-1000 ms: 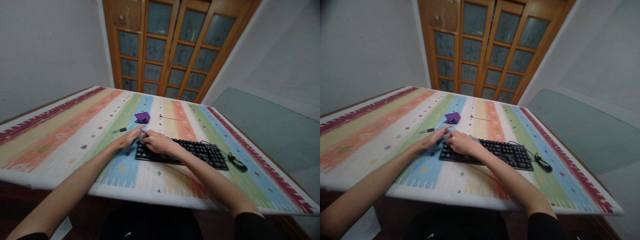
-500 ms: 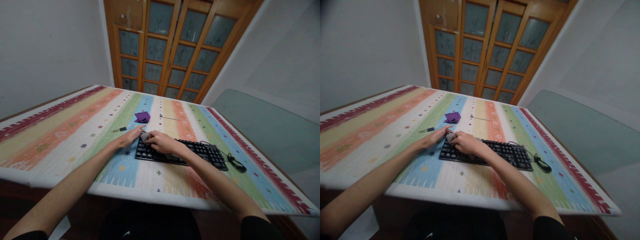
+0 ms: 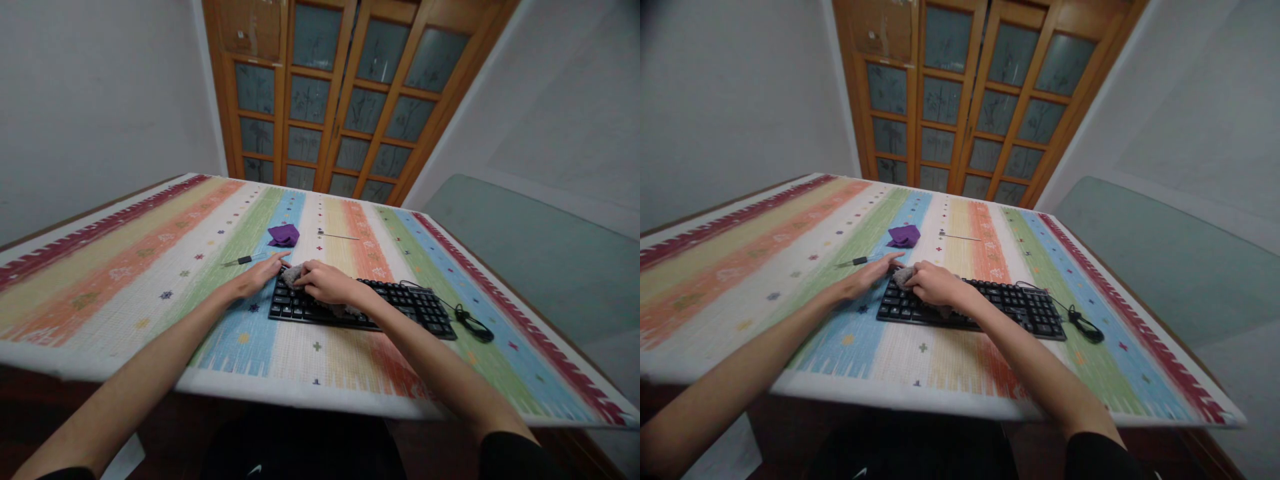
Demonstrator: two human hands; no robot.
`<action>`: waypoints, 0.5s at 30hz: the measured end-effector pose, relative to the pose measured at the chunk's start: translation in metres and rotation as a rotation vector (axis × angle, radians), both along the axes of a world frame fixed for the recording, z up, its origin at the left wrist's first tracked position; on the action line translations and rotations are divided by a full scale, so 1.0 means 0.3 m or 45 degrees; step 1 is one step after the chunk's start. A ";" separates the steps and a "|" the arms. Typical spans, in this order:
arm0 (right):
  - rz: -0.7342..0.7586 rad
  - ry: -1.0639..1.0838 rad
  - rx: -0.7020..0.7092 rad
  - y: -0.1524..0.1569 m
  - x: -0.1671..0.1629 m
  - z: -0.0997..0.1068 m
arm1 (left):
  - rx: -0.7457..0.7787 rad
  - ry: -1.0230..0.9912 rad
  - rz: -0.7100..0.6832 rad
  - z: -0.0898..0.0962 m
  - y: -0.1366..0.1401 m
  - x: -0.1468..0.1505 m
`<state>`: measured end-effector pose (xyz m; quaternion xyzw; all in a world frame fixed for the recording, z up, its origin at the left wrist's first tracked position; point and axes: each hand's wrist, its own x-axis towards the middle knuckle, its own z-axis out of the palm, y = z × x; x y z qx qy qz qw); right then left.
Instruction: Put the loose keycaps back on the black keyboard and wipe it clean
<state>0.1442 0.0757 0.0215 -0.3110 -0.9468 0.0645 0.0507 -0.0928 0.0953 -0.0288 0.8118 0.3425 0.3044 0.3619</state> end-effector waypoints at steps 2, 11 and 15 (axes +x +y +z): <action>0.016 0.047 -0.012 0.004 0.013 -0.008 | -0.002 0.013 -0.001 0.003 -0.002 0.000; -0.031 0.032 0.031 -0.021 0.046 -0.001 | -0.017 -0.001 0.013 0.009 -0.005 0.000; -0.046 0.045 0.008 -0.017 0.049 -0.004 | -0.005 0.007 0.010 0.011 -0.005 -0.001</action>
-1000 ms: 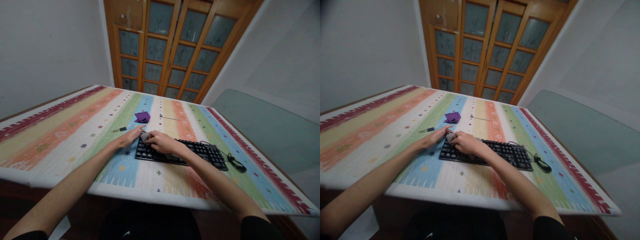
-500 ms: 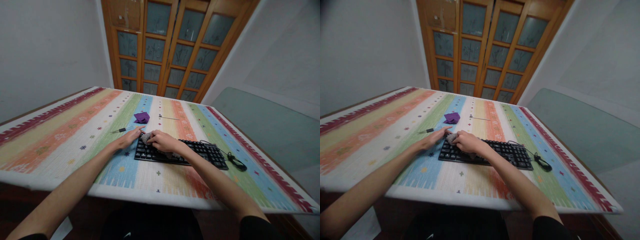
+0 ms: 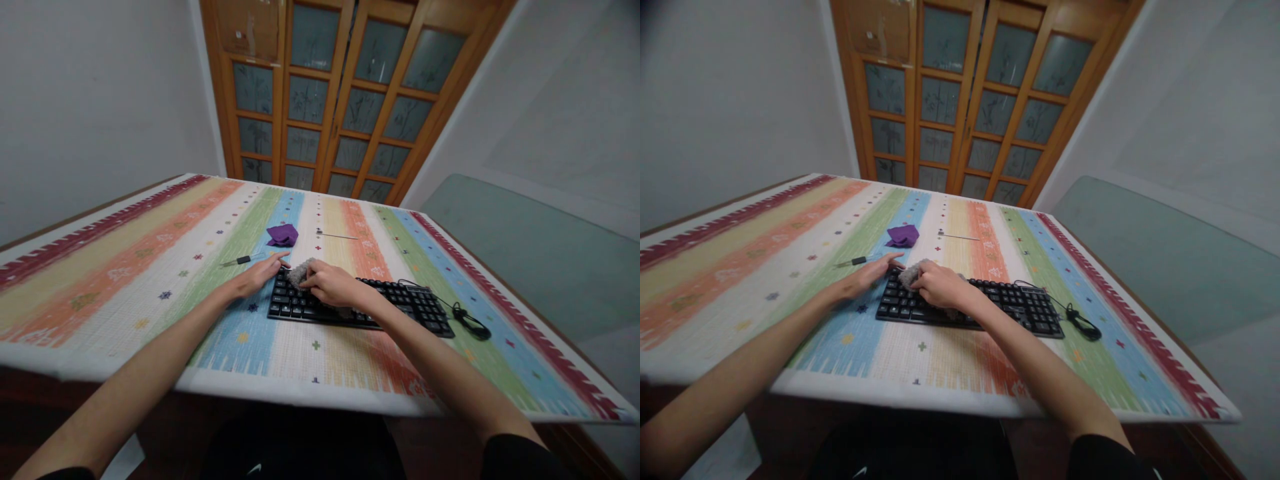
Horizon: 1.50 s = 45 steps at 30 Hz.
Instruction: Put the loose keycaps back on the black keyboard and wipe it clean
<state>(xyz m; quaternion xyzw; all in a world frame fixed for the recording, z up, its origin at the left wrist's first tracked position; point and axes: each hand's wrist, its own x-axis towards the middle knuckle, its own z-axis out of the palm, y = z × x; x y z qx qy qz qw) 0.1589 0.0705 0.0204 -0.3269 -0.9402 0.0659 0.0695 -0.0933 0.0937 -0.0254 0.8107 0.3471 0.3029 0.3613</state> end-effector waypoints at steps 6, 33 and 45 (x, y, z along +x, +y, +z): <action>0.011 0.047 -0.090 0.018 0.015 -0.012 | 0.014 0.029 0.007 -0.004 0.000 0.000; -0.027 -0.035 0.000 -0.015 0.075 0.000 | 0.024 0.074 0.002 0.023 -0.017 0.008; -0.076 -0.094 0.092 -0.039 0.102 0.003 | 0.011 0.126 -0.017 0.031 -0.019 0.009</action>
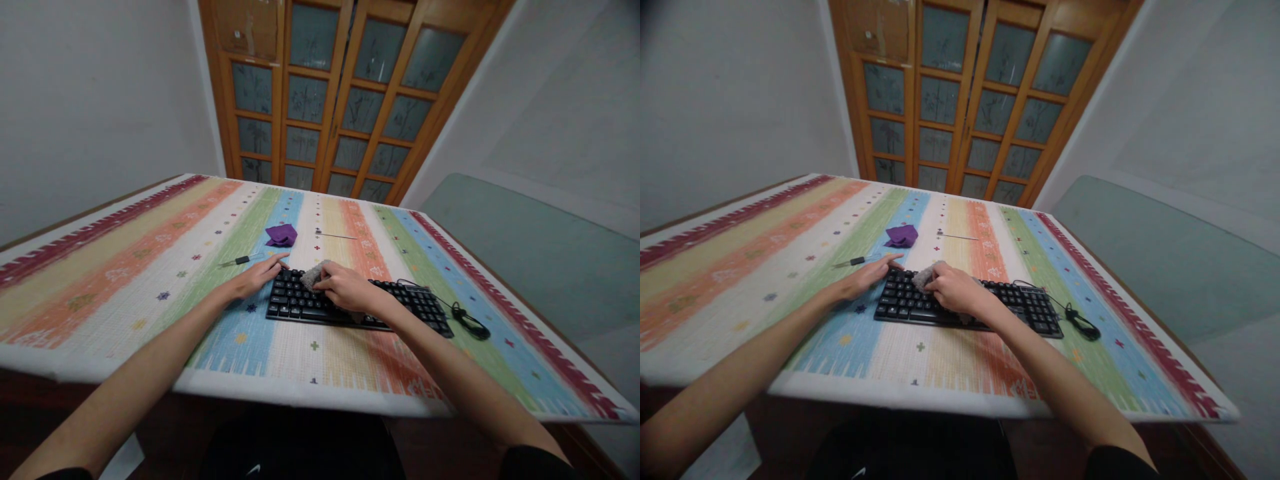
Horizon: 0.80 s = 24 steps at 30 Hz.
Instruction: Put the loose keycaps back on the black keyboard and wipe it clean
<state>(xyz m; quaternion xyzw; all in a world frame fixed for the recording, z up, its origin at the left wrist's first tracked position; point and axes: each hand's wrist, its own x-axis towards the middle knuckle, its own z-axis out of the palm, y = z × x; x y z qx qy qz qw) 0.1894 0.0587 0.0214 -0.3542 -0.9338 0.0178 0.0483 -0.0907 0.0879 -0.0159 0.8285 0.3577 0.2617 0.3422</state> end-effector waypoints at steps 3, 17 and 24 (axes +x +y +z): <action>-0.006 -0.020 0.001 0.002 -0.001 0.002 | 0.006 0.000 -0.005 0.000 0.001 -0.001; -0.043 -0.039 -0.060 -0.019 0.035 0.008 | 0.035 0.026 -0.026 0.001 0.000 -0.002; -0.067 -0.075 0.000 -0.024 0.034 0.005 | 0.030 0.028 -0.007 -0.005 0.003 -0.003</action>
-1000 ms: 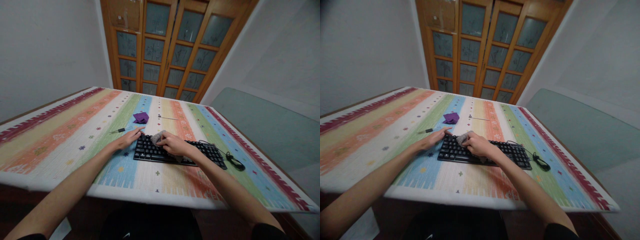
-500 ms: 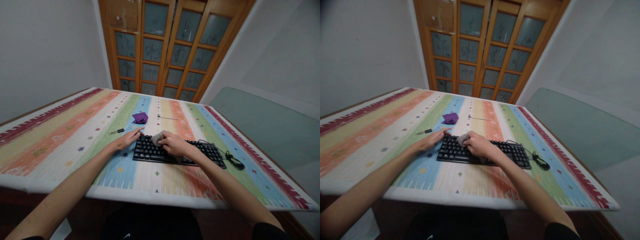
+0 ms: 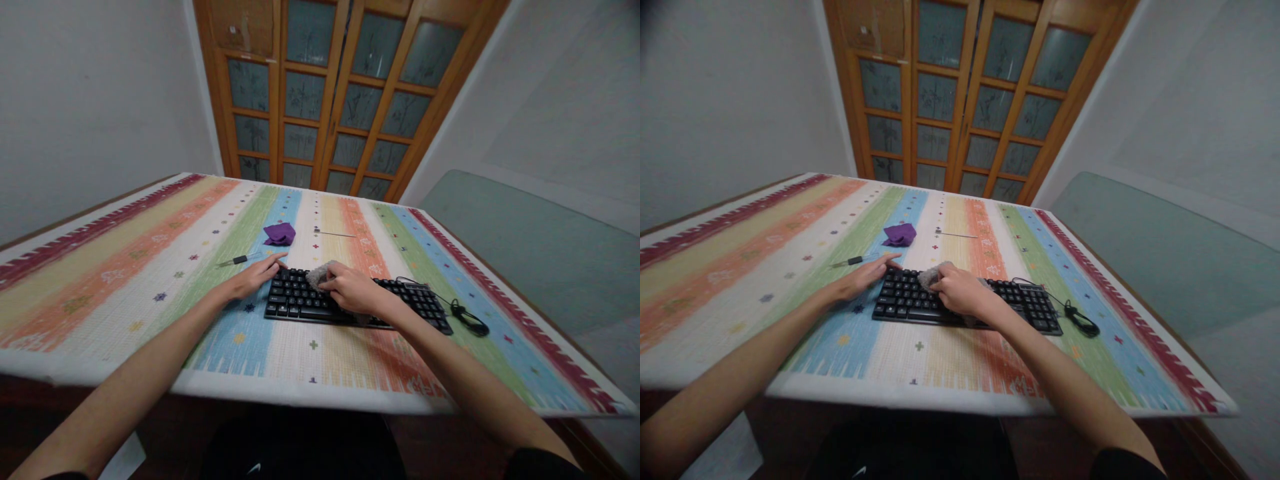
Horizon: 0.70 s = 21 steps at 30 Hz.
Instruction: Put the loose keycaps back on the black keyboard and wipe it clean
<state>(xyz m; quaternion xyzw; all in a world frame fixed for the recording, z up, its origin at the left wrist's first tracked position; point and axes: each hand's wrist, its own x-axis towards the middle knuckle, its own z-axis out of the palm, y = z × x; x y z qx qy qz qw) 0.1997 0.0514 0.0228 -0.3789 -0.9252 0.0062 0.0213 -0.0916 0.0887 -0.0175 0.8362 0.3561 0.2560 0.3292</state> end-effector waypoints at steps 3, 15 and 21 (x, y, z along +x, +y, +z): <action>-0.014 -0.027 0.023 0.001 -0.005 0.008 | -0.001 0.003 0.004 -0.002 0.001 -0.001; -0.046 -0.026 -0.044 0.008 0.025 0.017 | -0.007 0.005 -0.011 0.004 -0.002 0.001; -0.034 -0.021 -0.035 -0.011 0.039 0.011 | 0.000 0.006 -0.016 0.000 0.002 -0.003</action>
